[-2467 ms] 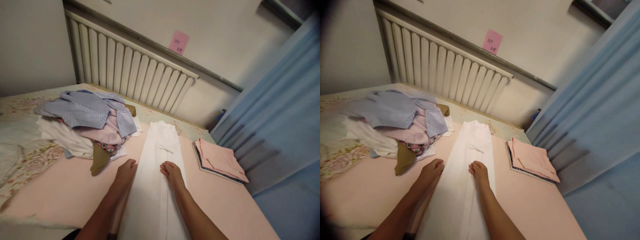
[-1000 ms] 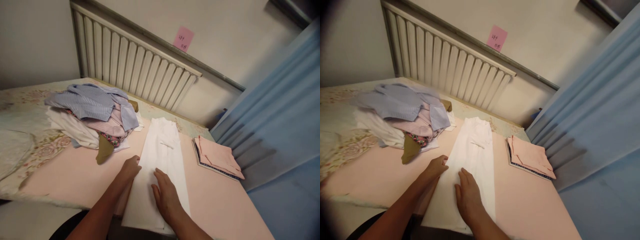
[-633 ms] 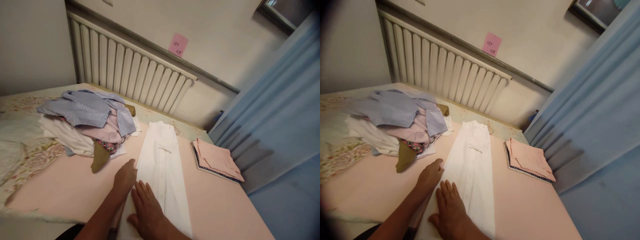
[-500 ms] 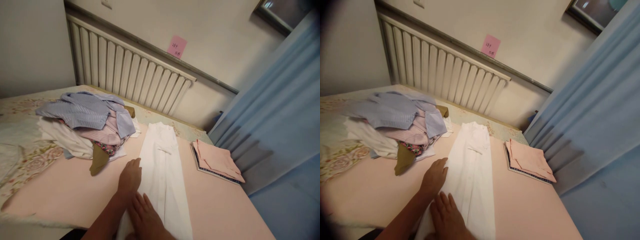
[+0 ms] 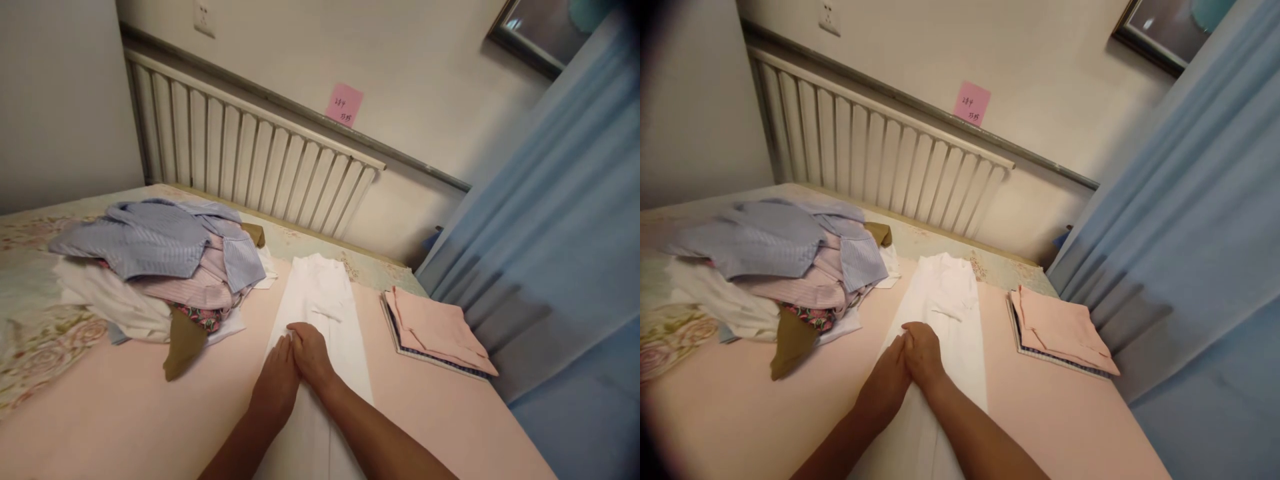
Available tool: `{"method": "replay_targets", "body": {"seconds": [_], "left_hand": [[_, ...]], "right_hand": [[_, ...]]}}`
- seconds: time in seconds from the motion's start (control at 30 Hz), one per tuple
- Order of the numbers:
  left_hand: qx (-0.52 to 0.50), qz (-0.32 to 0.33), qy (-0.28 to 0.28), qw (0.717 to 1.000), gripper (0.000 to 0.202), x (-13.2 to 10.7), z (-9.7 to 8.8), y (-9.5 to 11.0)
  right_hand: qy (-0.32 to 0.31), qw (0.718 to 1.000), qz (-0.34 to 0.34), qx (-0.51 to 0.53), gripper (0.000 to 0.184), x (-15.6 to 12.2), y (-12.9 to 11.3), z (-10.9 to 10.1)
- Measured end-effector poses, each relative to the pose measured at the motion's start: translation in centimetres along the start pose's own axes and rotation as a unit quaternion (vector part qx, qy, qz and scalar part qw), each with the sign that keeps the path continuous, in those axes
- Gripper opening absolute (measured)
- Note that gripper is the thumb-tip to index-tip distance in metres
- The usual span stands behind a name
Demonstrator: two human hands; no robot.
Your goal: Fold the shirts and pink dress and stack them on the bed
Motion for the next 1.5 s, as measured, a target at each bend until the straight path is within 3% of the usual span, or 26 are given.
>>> {"method": "replay_targets", "body": {"seconds": [0.1,0.2,0.33,0.5,0.8,1.2,1.5], "left_hand": [[0.083,0.048,-0.024,0.995,0.051,-0.8,-0.3,1.1],[0.123,0.059,-0.015,0.991,0.048,-1.3,-0.7,1.6],[0.149,0.070,0.014,0.986,0.051,-1.4,-0.8,1.9],[0.158,0.063,0.016,0.985,0.053,-1.4,-0.5,1.7],[0.157,0.036,-0.042,0.986,0.055,-1.6,-0.1,1.9],[0.142,0.038,-0.063,0.987,0.058,-2.5,0.2,2.3],[0.131,0.016,-0.090,0.987,0.055,-2.3,0.3,2.3]], "right_hand": [[-0.088,0.990,-0.098,-0.053,0.037,1.1,1.0,3.3],[-0.162,0.971,-0.124,-0.127,0.043,1.6,3.1,5.5],[-0.161,0.960,-0.082,-0.212,0.051,2.3,6.5,5.5],[-0.146,0.952,-0.059,-0.264,0.056,3.0,8.3,5.2],[-0.119,0.948,-0.044,-0.292,0.056,3.0,8.4,4.9],[-0.131,0.943,-0.047,-0.302,0.051,2.8,7.9,4.8],[-0.201,0.922,-0.166,-0.285,0.046,3.7,6.2,6.5]]}}
Point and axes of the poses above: each hand's wrist, its own x-axis towards the middle knuckle, its own z-axis out of the palm, y = z × x, the point moved 8 cm from there along x, towards the middle knuckle, and after that the axes turned 14 degrees about -z, right-handed, at the moved point
